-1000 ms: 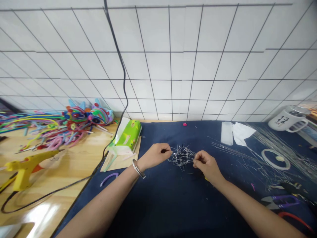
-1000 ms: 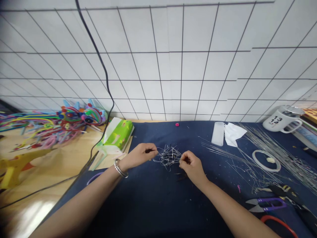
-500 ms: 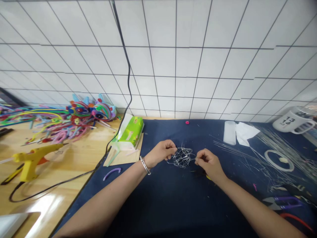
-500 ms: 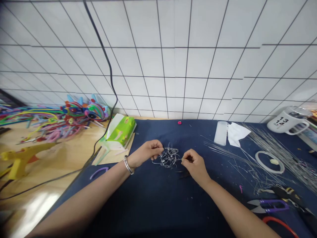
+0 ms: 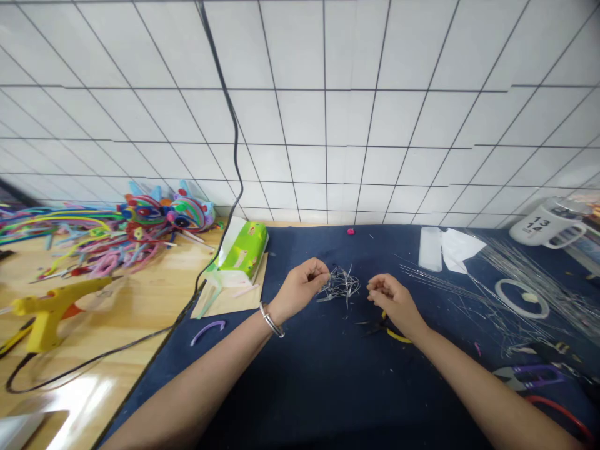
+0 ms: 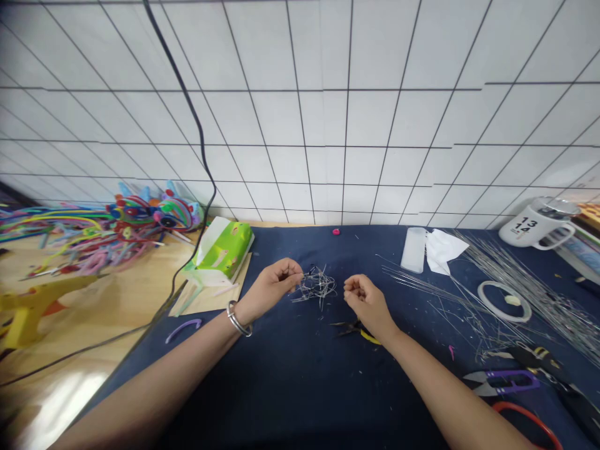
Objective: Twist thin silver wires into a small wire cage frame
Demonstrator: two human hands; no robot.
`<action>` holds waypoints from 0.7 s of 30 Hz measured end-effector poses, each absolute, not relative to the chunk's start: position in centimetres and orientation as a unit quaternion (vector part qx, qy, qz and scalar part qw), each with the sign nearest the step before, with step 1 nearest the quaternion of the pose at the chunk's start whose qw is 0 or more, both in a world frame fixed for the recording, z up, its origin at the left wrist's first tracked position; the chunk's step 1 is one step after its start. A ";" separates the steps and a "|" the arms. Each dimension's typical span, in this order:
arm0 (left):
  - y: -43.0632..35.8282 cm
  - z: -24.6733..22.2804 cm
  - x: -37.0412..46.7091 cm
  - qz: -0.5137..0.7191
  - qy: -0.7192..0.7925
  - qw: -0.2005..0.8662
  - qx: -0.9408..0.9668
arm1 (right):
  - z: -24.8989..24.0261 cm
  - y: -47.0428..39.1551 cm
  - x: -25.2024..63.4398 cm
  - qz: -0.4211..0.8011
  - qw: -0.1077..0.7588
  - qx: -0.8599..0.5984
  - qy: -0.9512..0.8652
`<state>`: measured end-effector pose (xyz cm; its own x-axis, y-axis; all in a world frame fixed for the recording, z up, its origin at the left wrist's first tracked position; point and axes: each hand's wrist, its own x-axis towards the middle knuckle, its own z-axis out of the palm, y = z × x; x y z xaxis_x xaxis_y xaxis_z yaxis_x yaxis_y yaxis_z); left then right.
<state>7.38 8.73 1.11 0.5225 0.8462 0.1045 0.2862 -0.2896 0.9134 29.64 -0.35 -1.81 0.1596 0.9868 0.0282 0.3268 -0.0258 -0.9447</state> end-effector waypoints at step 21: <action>8.4 0.5 7.6 0.249 0.380 0.468 0.758 | -1.7 -0.5 29.3 0.436 0.432 -0.585 -0.531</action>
<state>7.63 8.42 0.54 0.5871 0.8092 0.0224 0.3420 -0.2731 0.8991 29.33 -0.51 -1.67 0.0574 0.9970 -0.0511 0.2444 -0.0637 -0.9676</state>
